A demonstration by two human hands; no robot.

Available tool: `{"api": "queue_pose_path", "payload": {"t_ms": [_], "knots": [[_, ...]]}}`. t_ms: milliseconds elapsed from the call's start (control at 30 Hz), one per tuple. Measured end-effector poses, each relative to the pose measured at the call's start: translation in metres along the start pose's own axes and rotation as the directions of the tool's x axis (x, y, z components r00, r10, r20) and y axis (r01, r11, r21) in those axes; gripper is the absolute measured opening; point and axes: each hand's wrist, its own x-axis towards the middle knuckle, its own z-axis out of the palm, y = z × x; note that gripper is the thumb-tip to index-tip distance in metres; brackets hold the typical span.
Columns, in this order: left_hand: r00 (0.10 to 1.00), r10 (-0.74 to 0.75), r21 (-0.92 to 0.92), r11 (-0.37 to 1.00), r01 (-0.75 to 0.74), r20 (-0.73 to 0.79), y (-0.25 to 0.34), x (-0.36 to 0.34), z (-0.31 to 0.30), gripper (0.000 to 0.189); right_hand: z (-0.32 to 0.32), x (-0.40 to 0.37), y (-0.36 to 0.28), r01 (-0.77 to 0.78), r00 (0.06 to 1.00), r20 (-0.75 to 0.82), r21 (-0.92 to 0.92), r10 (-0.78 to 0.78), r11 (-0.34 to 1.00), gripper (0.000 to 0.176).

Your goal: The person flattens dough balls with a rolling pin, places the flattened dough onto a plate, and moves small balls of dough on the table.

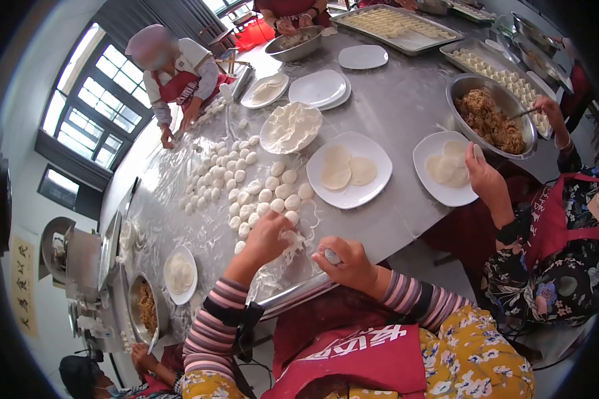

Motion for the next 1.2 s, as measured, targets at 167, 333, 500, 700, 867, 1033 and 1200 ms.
{"api": "queue_pose_path", "payload": {"t_ms": [167,333,500,700,867,1033,1200], "knots": [[0.983,0.161,0.276,0.952,-0.131,-0.091,0.01,-0.018,0.004,0.031,0.004,0.007,0.002,-0.004,0.999,-0.033,-0.008,0.004,1.0,0.025],[0.997,-0.076,0.022,0.997,0.076,0.028,0.008,-0.039,0.006,0.028,0.001,-0.007,0.003,-0.064,0.998,0.0,-0.038,0.064,0.997,0.023],[0.953,-0.302,-0.42,0.864,0.276,0.006,-0.02,-0.069,0.018,0.018,0.01,0.023,-0.001,0.044,0.999,-0.024,-0.121,-0.047,0.992,0.025],[0.967,-0.248,-0.298,0.92,0.255,0.061,-0.02,-0.056,0.024,0.013,0.043,0.06,0.035,-0.065,0.998,0.019,-0.101,0.067,0.993,0.022],[0.969,-0.246,-0.281,0.932,0.229,-0.025,-0.02,-0.074,0.023,0.014,0.02,0.022,0.034,0.176,0.98,-0.025,-0.346,-0.197,0.922,0.021],[0.975,-0.222,-0.226,0.951,0.211,-0.026,-0.012,-0.068,0.026,0.015,0.043,0.051,0.034,0.014,0.995,-0.088,-0.248,-0.037,0.969,0.019],[0.982,-0.187,-0.264,0.949,0.172,-0.031,-0.019,-0.056,0.028,0.014,0.047,0.058,0.038,0.076,0.993,-0.078,-0.189,-0.092,0.979,0.021]]}}
